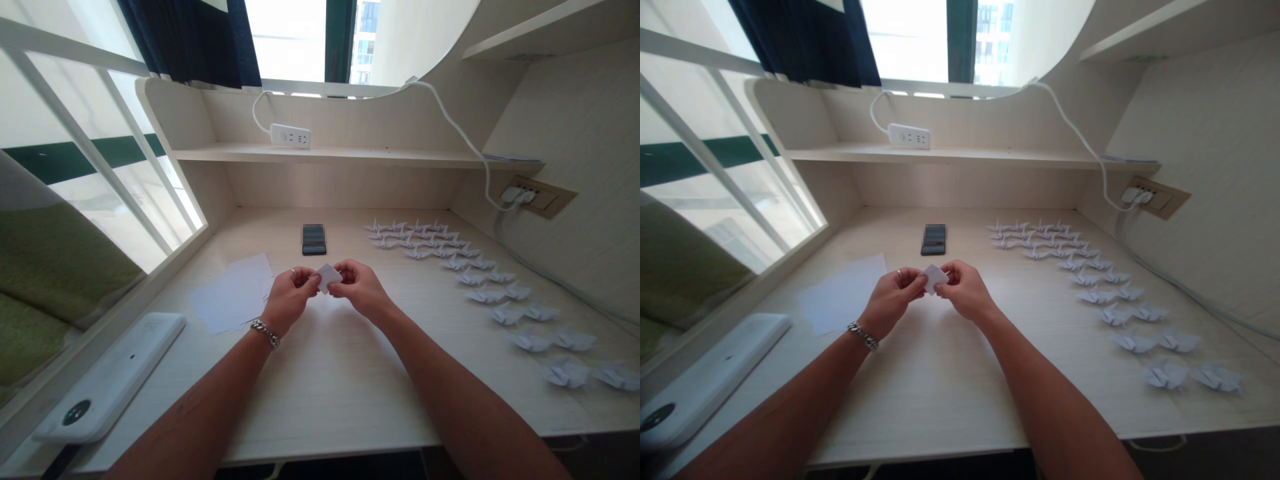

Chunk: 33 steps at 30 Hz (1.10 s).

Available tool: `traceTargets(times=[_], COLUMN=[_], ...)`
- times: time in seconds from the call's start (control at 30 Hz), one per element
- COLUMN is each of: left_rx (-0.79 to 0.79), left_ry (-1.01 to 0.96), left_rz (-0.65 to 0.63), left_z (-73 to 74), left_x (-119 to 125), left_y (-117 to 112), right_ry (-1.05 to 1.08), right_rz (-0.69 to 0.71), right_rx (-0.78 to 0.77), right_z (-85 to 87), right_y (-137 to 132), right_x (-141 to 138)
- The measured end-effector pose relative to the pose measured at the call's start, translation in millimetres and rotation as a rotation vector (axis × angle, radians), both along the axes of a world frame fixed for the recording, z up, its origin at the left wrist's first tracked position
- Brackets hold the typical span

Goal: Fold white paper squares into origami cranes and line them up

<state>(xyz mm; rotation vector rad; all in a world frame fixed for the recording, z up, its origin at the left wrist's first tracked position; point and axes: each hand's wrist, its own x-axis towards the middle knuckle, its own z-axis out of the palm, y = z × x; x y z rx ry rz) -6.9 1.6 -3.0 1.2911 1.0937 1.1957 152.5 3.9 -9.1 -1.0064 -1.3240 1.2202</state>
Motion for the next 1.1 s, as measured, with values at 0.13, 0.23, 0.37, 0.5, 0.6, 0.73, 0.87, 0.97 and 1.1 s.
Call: traceTargets(times=[0.13,0.23,0.37,0.5,0.6,0.73,0.87,0.97,1.1], left_rx=[0.038,0.035,0.038,0.104,0.141,0.086,0.089,0.127,0.135], left_ry=[0.102,0.137,0.187,0.283,0.316,0.151,0.122,0.186,0.24], left_rz=[-0.014,-0.005,0.012,0.001,-0.017,-0.027,-0.071,-0.065,-0.045], left_z=[-1.8,-1.5,0.1,3.7,5.1,2.1,-2.2,-3.2,-2.0], left_x=[-1.1,-1.8,-4.1,-6.7,-7.4,-5.9,-4.1,-4.3,-7.5], left_y=[0.5,-0.3,0.3,0.2,0.3,1.8,2.4,2.1,3.0], right_ry=[-0.091,-0.139,-0.117,-0.149,-0.136,-0.031,0.011,0.006,-0.046], right_rz=[0.037,0.004,0.006,0.029,0.026,-0.002,-0.011,0.019,0.074], right_rx=[0.026,0.045,0.011,0.031,0.017,-0.05,-0.074,-0.09,-0.107], right_z=[-3.2,-4.7,-4.8,-4.6,-4.5,-3.4,-1.4,0.8,3.7], right_y=[-0.2,0.8,1.9,1.2,1.2,2.1,1.3,0.0,-0.7], right_x=[0.1,0.8,2.1,2.3,2.1,1.9,1.1,1.4,5.5])
